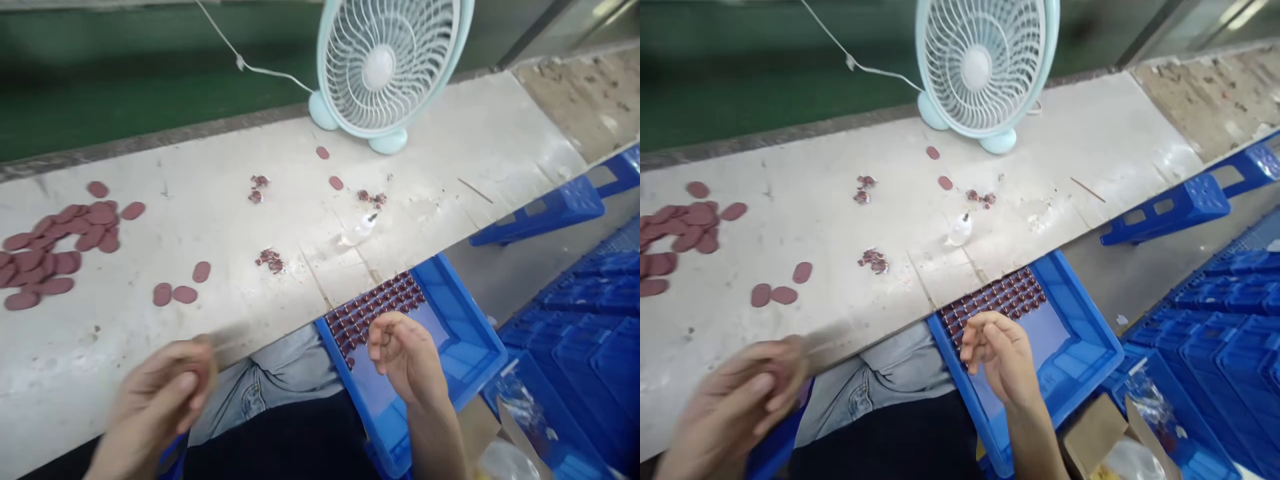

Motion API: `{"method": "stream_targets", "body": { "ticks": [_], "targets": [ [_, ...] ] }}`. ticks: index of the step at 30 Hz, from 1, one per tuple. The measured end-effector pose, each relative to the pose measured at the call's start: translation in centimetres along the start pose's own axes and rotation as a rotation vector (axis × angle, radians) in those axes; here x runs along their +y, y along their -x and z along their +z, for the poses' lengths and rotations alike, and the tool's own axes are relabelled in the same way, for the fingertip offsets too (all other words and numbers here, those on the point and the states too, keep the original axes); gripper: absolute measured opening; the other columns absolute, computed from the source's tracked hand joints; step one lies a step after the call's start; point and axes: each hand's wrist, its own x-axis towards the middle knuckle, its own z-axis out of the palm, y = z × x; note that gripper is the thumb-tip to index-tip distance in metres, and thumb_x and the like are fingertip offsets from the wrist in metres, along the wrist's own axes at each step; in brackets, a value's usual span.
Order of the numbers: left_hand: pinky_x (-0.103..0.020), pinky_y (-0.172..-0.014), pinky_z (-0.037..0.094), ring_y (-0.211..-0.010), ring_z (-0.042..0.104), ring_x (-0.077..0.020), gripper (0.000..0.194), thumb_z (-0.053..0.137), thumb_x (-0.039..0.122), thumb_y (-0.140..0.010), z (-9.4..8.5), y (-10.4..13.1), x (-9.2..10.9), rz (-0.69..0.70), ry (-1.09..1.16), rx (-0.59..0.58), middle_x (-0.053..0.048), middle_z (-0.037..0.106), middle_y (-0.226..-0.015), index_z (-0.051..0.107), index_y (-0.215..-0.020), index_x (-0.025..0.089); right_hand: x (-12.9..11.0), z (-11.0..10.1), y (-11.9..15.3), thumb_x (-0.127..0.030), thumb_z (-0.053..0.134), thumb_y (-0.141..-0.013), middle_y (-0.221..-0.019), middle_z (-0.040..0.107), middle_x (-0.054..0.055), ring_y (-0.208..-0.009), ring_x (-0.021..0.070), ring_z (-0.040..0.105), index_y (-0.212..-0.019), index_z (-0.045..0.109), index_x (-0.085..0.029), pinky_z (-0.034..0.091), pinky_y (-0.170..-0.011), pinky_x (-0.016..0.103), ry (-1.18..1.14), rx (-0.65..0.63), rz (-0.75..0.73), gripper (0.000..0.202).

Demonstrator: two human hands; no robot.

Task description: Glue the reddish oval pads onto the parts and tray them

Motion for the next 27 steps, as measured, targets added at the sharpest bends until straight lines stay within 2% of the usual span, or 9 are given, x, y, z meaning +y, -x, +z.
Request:
{"method": "stream_targets", "body": {
  "ticks": [2,5,8,11,15,17,20,22,27],
  "targets": [
    [-0.012,-0.034,0.029,-0.04,0.041,-0.0052,0.016,0.067,0.032,-0.09,3.4,-0.3,-0.8,0.015,0.108,-0.126,0.002,0.056,-0.06,0.072,-0.103,0.026,-1.6,3.6,-1.8,-0.057,0.067,-0.087,-0.071,0.064,-0.002,-0.047,0.0059,0.056,-0.103,0.071,-0.017,0.041,-0.031,0.01,-0.442,-0.204,0.102,0.043],
    [-0.011,-0.036,0.036,-0.041,0.046,-0.0047,0.016,0.07,0.03,-0.089,6.9,-0.9,-0.7,-0.045,0.178,-0.089,0.001,0.061,-0.061,0.073,-0.104,0.025,-2.7,7.4,-5.3,-0.063,0.061,-0.088,-0.084,0.063,0.0,-0.055,0.0025,0.056,-0.128,0.058,-0.007,0.041,-0.035,0.004,-0.971,-0.468,0.347,0.069],
    [-0.013,-0.037,0.043,-0.043,0.053,-0.0063,0.022,0.073,0.029,-0.087,7.8,-1.3,-0.4,-0.023,0.247,-0.091,0.0,0.067,-0.064,0.074,-0.109,0.025,-3.2,8.1,-9.2,-0.058,0.066,-0.084,-0.096,0.057,0.002,-0.064,0.0056,0.057,-0.141,0.042,-0.01,0.05,-0.042,0.008,-1.41,-0.559,0.445,0.079],
    [-0.015,-0.037,0.05,-0.057,0.067,-0.0141,0.025,0.078,0.027,-0.083,7.5,-1.5,-0.3,0.006,0.304,-0.079,-0.002,0.067,-0.067,0.076,-0.108,0.023,-3.7,7.2,-12.3,-0.044,0.071,-0.08,-0.091,0.047,-0.001,-0.057,0.0081,0.047,-0.136,0.045,-0.023,0.051,-0.039,0.016,-1.584,-0.501,0.495,0.065],
    [-0.018,-0.042,0.058,-0.081,0.077,-0.0234,0.028,0.072,0.032,-0.088,6.8,-1.4,0.0,0.003,0.352,-0.051,-0.009,0.074,-0.098,0.075,-0.115,0.023,-4.3,7.4,-12.7,-0.044,0.065,-0.088,-0.08,0.04,-0.005,-0.05,0.0082,0.036,-0.125,0.054,-0.027,0.046,-0.035,0.017,-1.509,-0.35,0.467,0.042],
    [-0.016,-0.043,0.058,-0.087,0.078,-0.0254,0.027,0.07,0.03,-0.09,6.5,-1.3,0.2,-0.002,0.375,-0.042,-0.012,0.072,-0.115,0.075,-0.116,0.023,-4.2,8.3,-11.1,-0.047,0.061,-0.093,-0.075,0.04,-0.006,-0.048,0.0072,0.039,-0.124,0.055,-0.022,0.045,-0.034,0.014,-1.358,-0.32,0.379,0.04],
    [-0.013,-0.039,0.054,-0.086,0.079,-0.0249,0.025,0.071,0.026,-0.09,6.2,-1.3,0.2,0.005,0.423,-0.038,-0.013,0.071,-0.122,0.075,-0.114,0.023,-3.5,10.1,-8.0,-0.048,0.055,-0.098,-0.071,0.046,-0.007,-0.046,0.0044,0.044,-0.121,0.057,-0.017,0.044,-0.036,0.009,-1.031,-0.332,0.273,0.038],
    [-0.012,-0.036,0.053,-0.082,0.079,-0.0238,0.024,0.073,0.027,-0.088,6.0,-1.4,0.0,0.014,0.458,-0.023,-0.013,0.072,-0.118,0.076,-0.111,0.022,-2.8,11.3,-6.0,-0.049,0.055,-0.098,-0.068,0.049,-0.007,-0.042,0.002,0.038,-0.115,0.062,-0.017,0.041,-0.035,0.007,-0.814,-0.306,0.246,0.037],
    [-0.015,-0.032,0.05,-0.059,0.068,-0.014,0.024,0.081,0.028,-0.08,6.0,-1.9,-0.5,0.044,0.466,0.054,-0.002,0.068,-0.078,0.074,-0.1,0.019,-1.4,13.5,-2.6,-0.056,0.068,-0.086,-0.063,0.047,-0.007,-0.04,0.0017,0.02,-0.106,0.07,-0.02,0.034,-0.031,0.01,-0.477,-0.219,0.258,0.041]
  ]
}}
